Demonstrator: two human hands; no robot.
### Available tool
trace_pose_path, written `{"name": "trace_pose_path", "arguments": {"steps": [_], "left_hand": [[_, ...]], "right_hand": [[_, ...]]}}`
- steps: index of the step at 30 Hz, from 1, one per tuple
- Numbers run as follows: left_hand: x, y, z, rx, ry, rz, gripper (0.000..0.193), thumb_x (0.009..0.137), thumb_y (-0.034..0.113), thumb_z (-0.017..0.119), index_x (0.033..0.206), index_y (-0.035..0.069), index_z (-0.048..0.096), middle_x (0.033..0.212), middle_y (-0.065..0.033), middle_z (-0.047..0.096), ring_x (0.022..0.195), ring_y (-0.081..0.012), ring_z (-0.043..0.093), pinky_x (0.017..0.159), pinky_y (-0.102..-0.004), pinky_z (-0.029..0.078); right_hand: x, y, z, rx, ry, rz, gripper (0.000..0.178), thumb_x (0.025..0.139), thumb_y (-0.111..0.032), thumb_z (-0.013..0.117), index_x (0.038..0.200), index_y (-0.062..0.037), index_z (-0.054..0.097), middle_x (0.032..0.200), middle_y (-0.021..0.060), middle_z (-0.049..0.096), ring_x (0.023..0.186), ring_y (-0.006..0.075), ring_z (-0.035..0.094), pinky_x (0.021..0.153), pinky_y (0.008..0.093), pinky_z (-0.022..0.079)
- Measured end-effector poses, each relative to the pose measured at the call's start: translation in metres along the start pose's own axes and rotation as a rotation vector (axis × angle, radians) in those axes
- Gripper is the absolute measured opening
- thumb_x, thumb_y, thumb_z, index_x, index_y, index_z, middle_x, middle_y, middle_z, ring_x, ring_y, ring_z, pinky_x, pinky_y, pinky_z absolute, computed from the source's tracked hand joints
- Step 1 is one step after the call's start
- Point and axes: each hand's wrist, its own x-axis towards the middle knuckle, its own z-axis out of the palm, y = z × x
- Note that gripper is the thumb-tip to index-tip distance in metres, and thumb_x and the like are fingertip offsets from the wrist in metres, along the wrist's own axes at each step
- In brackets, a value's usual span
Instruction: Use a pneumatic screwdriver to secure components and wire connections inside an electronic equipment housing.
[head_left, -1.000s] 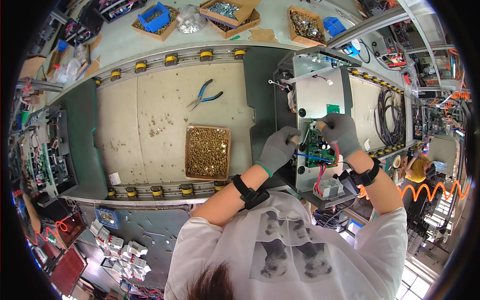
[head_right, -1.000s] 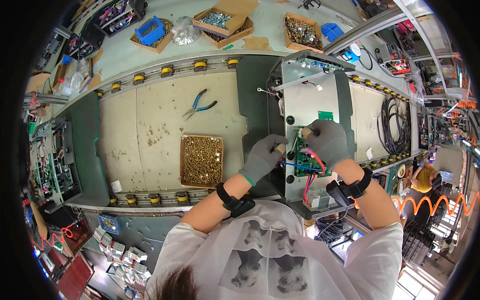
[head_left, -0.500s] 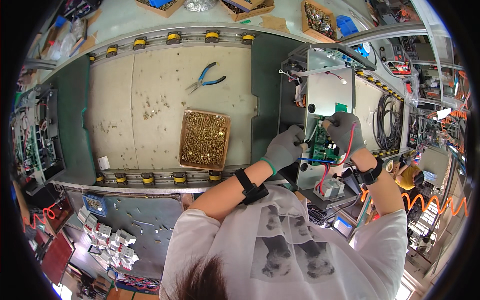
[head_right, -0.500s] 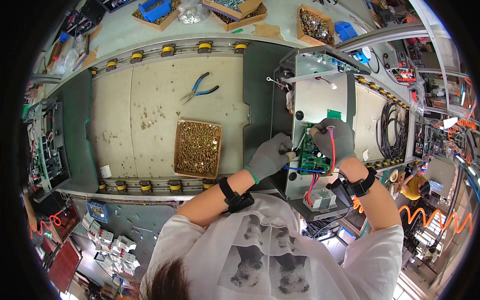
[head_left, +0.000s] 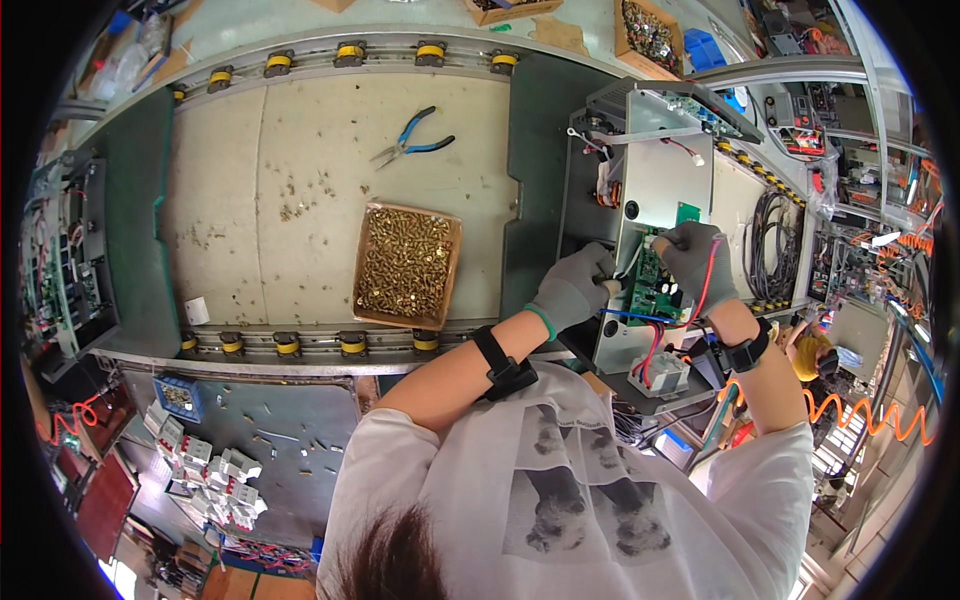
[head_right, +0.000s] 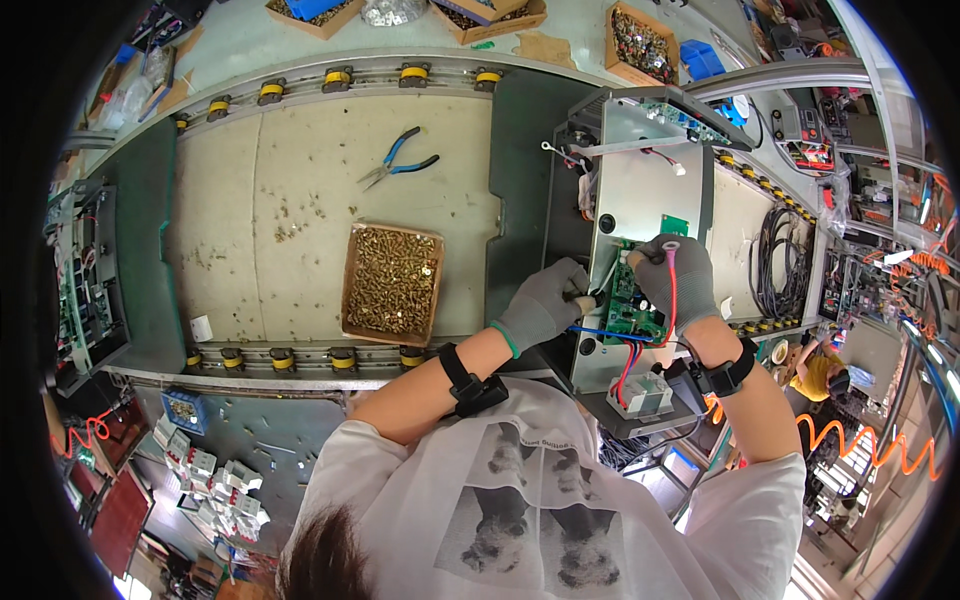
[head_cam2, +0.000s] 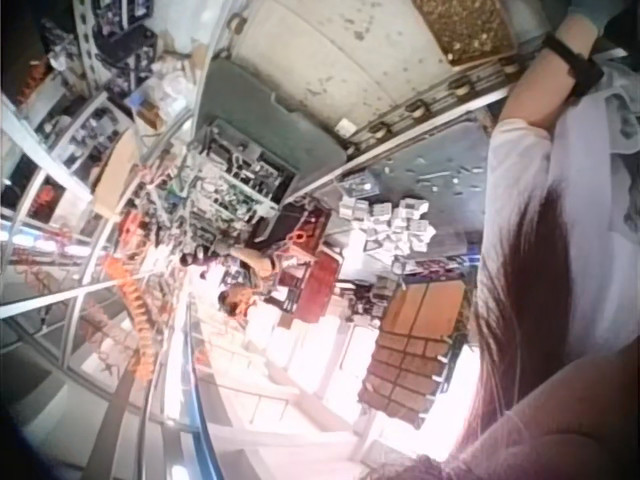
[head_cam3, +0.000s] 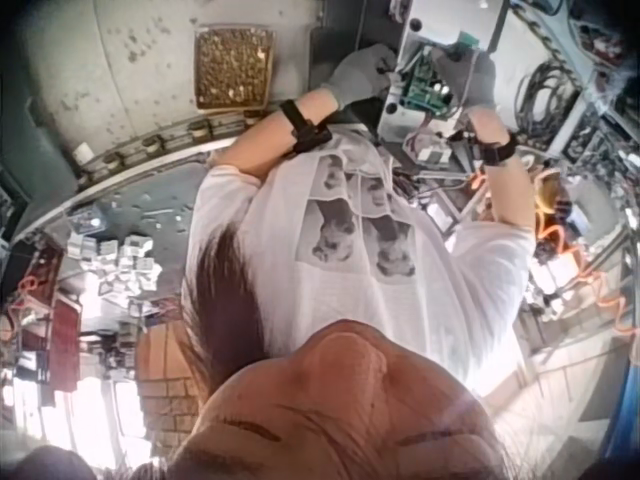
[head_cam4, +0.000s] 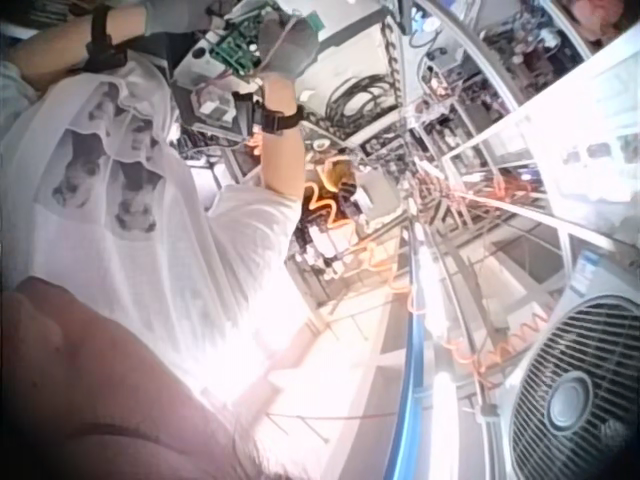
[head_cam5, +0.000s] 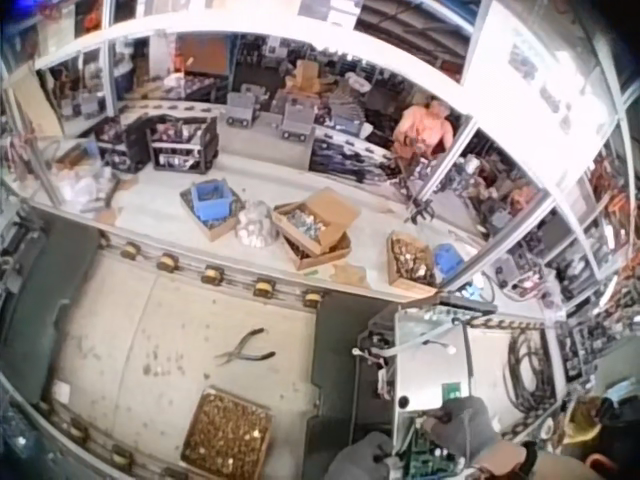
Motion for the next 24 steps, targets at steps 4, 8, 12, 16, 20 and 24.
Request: {"name": "trace_pose_path", "arguments": {"steps": [4, 8, 12, 16, 20, 24], "left_hand": [[0.001, -0.001, -0.001, 0.012, 0.002, 0.021, 0.026, 0.075, 0.014, 0.07, 0.092, 0.005, 0.054, 0.076, -0.0091, 0.061, 0.069, -0.0185, 0.059, 0.065, -0.0312, 0.048], [0.002, -0.001, -0.002, -0.022, -0.008, 0.01, 0.025, 0.074, 0.013, 0.071, 0.091, 0.004, 0.055, 0.076, -0.0087, 0.06, 0.068, -0.0183, 0.058, 0.065, -0.0307, 0.048], [0.002, 0.001, -0.003, -0.034, -0.024, -0.017, 0.024, 0.073, 0.013, 0.071, 0.089, 0.004, 0.055, 0.075, -0.0084, 0.06, 0.069, -0.0176, 0.058, 0.066, -0.0303, 0.047], [0.003, -0.003, -0.001, -0.057, -0.013, 0.015, 0.024, 0.073, 0.013, 0.071, 0.088, 0.004, 0.055, 0.076, -0.008, 0.06, 0.069, -0.017, 0.058, 0.066, -0.03, 0.047], [0.003, 0.0, -0.004, -0.025, -0.025, 0.008, 0.024, 0.073, 0.014, 0.071, 0.087, 0.004, 0.055, 0.076, -0.0076, 0.06, 0.07, -0.0169, 0.058, 0.066, -0.0299, 0.047], [0.004, 0.001, -0.004, -0.026, -0.033, 0.005, 0.023, 0.073, 0.013, 0.072, 0.086, 0.004, 0.055, 0.075, -0.0077, 0.06, 0.069, -0.0178, 0.059, 0.065, -0.0302, 0.047]], "right_hand": [[0.002, 0.005, 0.002, -0.045, 0.029, -0.038, 0.019, 0.073, -0.02, 0.069, 0.075, -0.0018, 0.067, 0.062, 0.0104, 0.063, 0.055, 0.0183, 0.061, 0.055, 0.029, 0.048], [0.003, 0.004, 0.001, 0.118, -0.022, 0.065, 0.019, 0.075, -0.018, 0.07, 0.078, 0.0007, 0.068, 0.062, 0.0093, 0.064, 0.054, 0.0145, 0.061, 0.052, 0.0273, 0.047], [0.005, 0.015, 0.003, 0.128, -0.019, 0.103, 0.02, 0.076, -0.016, 0.069, 0.082, 0.0031, 0.067, 0.064, 0.0099, 0.065, 0.054, 0.0131, 0.062, 0.051, 0.0267, 0.047], [0.004, 0.012, 0.0, 0.128, -0.034, 0.068, 0.019, 0.076, -0.015, 0.069, 0.083, 0.0037, 0.067, 0.064, 0.0102, 0.065, 0.055, 0.013, 0.062, 0.05, 0.0259, 0.047], [0.004, 0.012, 0.0, 0.169, -0.061, 0.067, 0.019, 0.076, -0.014, 0.069, 0.083, 0.0045, 0.067, 0.065, 0.0105, 0.066, 0.055, 0.0131, 0.062, 0.051, 0.0256, 0.047], [0.003, 0.015, 0.002, 0.195, -0.046, 0.061, 0.019, 0.077, -0.013, 0.069, 0.082, 0.0048, 0.066, 0.065, 0.0104, 0.065, 0.055, 0.0128, 0.062, 0.05, 0.0256, 0.047]]}}
